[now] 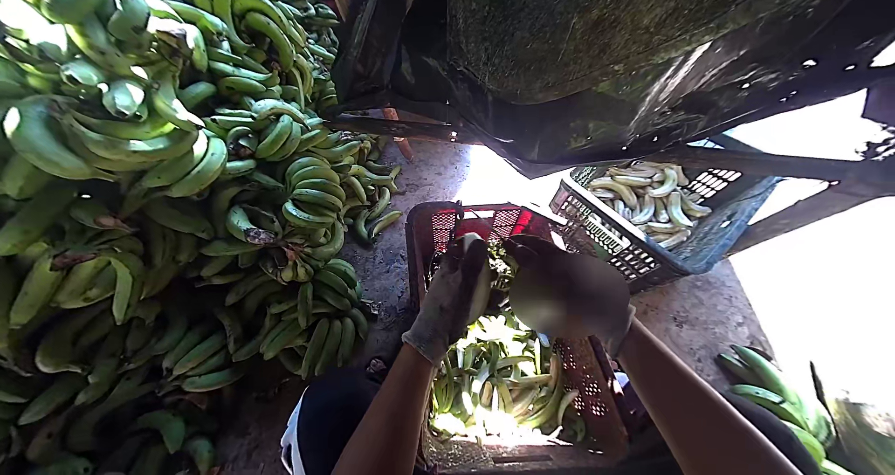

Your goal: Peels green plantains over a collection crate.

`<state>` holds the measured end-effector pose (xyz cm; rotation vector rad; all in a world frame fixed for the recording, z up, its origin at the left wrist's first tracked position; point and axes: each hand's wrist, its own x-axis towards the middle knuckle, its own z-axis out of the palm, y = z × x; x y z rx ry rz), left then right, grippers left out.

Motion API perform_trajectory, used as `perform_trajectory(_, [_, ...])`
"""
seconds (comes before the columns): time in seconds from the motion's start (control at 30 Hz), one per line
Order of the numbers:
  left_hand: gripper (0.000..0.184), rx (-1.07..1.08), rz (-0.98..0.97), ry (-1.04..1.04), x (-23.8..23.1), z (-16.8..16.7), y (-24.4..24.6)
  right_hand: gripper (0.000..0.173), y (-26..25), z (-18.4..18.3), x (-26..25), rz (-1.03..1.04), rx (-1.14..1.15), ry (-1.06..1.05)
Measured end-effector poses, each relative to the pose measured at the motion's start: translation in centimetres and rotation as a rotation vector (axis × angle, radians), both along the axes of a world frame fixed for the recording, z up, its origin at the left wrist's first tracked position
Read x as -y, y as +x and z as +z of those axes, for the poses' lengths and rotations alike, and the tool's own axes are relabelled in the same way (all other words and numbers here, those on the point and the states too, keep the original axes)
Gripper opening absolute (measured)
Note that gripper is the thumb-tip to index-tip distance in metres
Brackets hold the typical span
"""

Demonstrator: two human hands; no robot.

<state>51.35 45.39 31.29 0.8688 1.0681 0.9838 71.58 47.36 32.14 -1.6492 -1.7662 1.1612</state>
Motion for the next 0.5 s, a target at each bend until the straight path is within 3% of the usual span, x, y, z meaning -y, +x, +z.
perform_trajectory(0.13, [0.031,0.224,0.154,0.105,-0.2,-0.3,-2.1,0.049,-0.1,-2.0,1.9,0.277,0.242,0.565])
perform_trajectory(0.2, [0.041,0.469,0.065,0.067,-0.7,-0.8,-3.1,0.049,0.0,-3.0,2.4,0.315,0.276,0.821])
perform_trajectory(0.3, [0.055,0.715,-0.002,-0.014,-1.2,-0.6,-3.6,0.045,-0.2,-2.8,2.5,0.280,0.337,0.978])
perform_trajectory(0.4, [0.047,0.501,0.119,0.098,-0.2,0.1,-2.8,0.046,-0.2,-2.2,2.2,0.251,0.344,0.934])
perform_trajectory(0.5, [0.036,0.120,0.200,0.259,1.1,0.9,-1.1,0.046,-0.3,-0.7,1.8,0.175,0.283,0.603])
